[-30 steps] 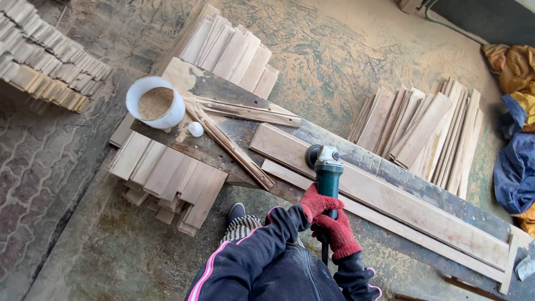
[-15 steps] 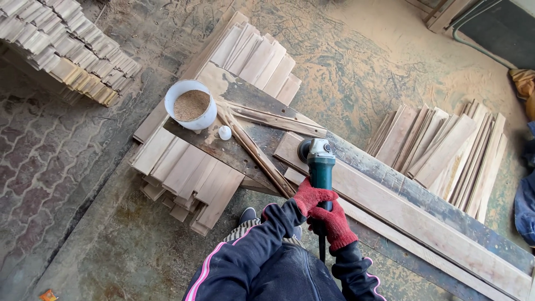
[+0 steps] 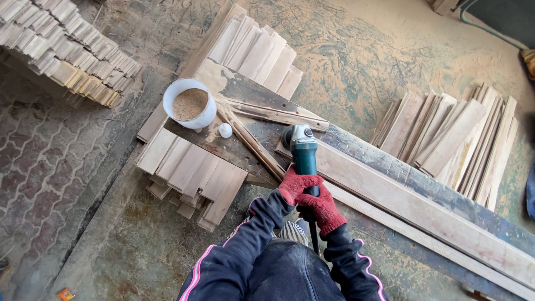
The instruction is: Sanding a long wooden plank using a handheld power sander in a woodworking shop.
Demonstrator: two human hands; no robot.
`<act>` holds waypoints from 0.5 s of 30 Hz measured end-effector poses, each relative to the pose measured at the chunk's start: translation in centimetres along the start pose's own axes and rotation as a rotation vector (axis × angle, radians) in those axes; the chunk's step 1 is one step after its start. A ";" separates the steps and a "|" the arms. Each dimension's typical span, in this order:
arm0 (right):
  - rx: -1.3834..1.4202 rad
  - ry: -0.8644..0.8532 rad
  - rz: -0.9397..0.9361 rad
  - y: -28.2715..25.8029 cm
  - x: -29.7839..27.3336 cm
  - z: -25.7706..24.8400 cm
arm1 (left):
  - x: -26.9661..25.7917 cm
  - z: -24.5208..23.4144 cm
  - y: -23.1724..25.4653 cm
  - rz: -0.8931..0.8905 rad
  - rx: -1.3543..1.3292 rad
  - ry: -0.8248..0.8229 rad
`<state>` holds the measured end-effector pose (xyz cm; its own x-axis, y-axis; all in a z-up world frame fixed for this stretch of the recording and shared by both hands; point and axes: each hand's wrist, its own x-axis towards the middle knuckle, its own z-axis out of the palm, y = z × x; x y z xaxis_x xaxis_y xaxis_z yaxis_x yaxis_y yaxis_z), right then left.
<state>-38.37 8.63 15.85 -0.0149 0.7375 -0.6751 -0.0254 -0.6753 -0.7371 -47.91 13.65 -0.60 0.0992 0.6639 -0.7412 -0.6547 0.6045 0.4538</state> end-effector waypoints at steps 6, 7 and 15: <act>0.008 0.041 0.010 -0.2 -1.3 -2.7 | -0.3 1.5 -3.2 0.013 0.085 0.002; 0.014 0.047 0.009 0.8 -0.8 -3.8 | -0.9 2.5 -3.4 0.009 0.092 -0.002; 0.144 0.154 0.020 3.8 -1.7 -12.2 | -1.2 8.5 -9.7 -0.051 0.142 -0.018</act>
